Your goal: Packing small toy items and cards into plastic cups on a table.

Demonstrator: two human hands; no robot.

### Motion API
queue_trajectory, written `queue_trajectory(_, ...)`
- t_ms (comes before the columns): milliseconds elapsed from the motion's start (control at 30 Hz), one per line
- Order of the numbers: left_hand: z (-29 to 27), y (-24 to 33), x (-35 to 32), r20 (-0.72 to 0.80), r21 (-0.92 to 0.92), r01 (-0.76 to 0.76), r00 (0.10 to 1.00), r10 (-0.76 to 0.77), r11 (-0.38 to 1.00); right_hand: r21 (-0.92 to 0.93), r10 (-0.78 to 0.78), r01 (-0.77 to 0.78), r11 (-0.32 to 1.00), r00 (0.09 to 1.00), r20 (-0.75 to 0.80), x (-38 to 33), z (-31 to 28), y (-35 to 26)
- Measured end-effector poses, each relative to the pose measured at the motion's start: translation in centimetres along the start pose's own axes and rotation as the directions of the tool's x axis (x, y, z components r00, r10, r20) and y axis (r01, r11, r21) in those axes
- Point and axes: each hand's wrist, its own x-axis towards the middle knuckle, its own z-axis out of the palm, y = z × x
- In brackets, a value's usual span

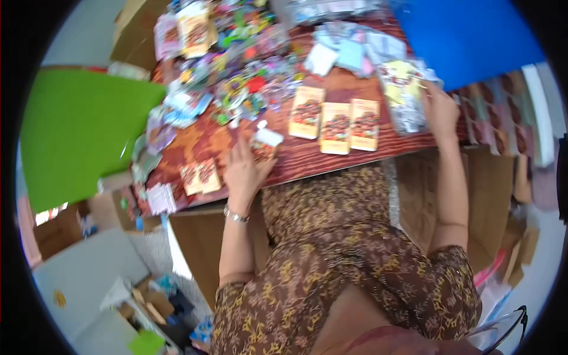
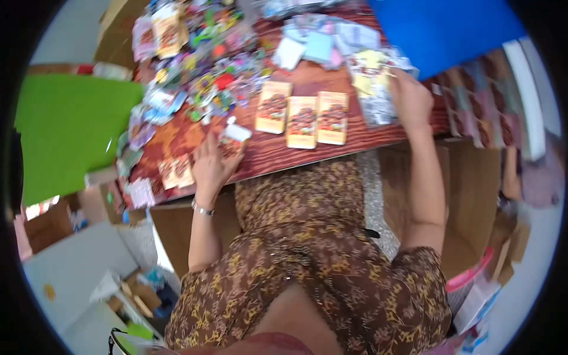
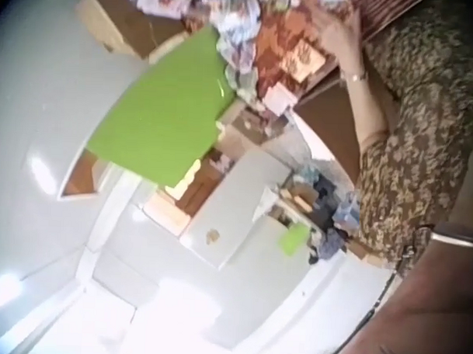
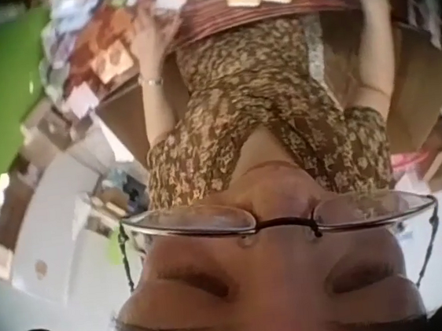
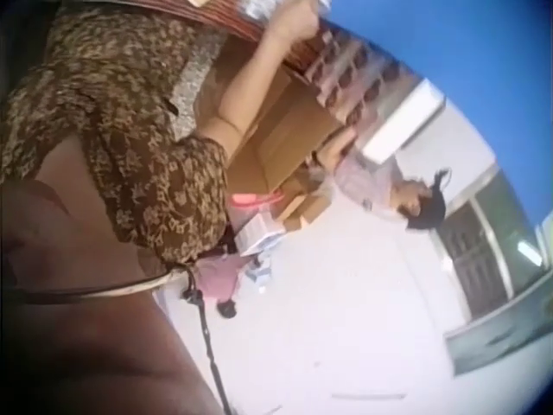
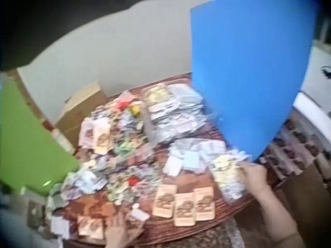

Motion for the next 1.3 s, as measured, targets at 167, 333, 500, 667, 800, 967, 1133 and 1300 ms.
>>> queue_trajectory(167,1.7,0.2,-0.8,0.235,-0.028,0.171,0.959,-0.160,0.985,0.059,-0.014,-0.008,0.998,0.935,0.355,0.0,-1.0,-0.1)
queue_trajectory(333,2.2,0.0,-0.7,0.099,-0.163,0.120,0.990,-0.105,0.979,0.050,0.015,-0.038,0.998,0.919,0.394,-1.2,-1.5,-1.4)
queue_trajectory(500,2.4,-0.1,-0.8,-0.017,-0.326,0.106,0.993,-0.118,0.939,-0.011,0.047,-0.046,0.999,0.923,0.382,-1.9,0.7,-1.8)
queue_trajectory(667,1.8,0.4,-0.8,-0.044,-0.382,0.110,0.990,-0.137,0.917,0.084,0.058,-0.101,0.991,0.909,0.413,-1.1,0.3,-0.3)
queue_trajectory(800,2.1,0.5,-1.0,-0.052,-0.408,0.092,0.991,-0.124,0.908,-0.057,0.045,-0.026,0.998,0.930,0.364,-0.4,-0.7,-0.1)
queue_trajectory(967,2.0,0.7,-0.9,-0.084,-0.438,0.067,0.990,-0.115,0.896,0.138,-0.229,0.215,0.967,0.969,0.095,0.6,-1.0,0.9)
queue_trajectory(1133,2.1,0.7,-1.0,-0.088,-0.456,0.060,0.990,-0.112,0.888,0.321,-0.120,-0.024,0.947,0.899,0.421,2.3,-1.6,-0.1)
queue_trajectory(1300,2.2,0.8,-1.2,-0.132,-0.500,0.034,0.985,-0.115,0.865,0.043,-0.116,0.108,0.993,0.901,0.419,-0.1,0.0,-0.3)
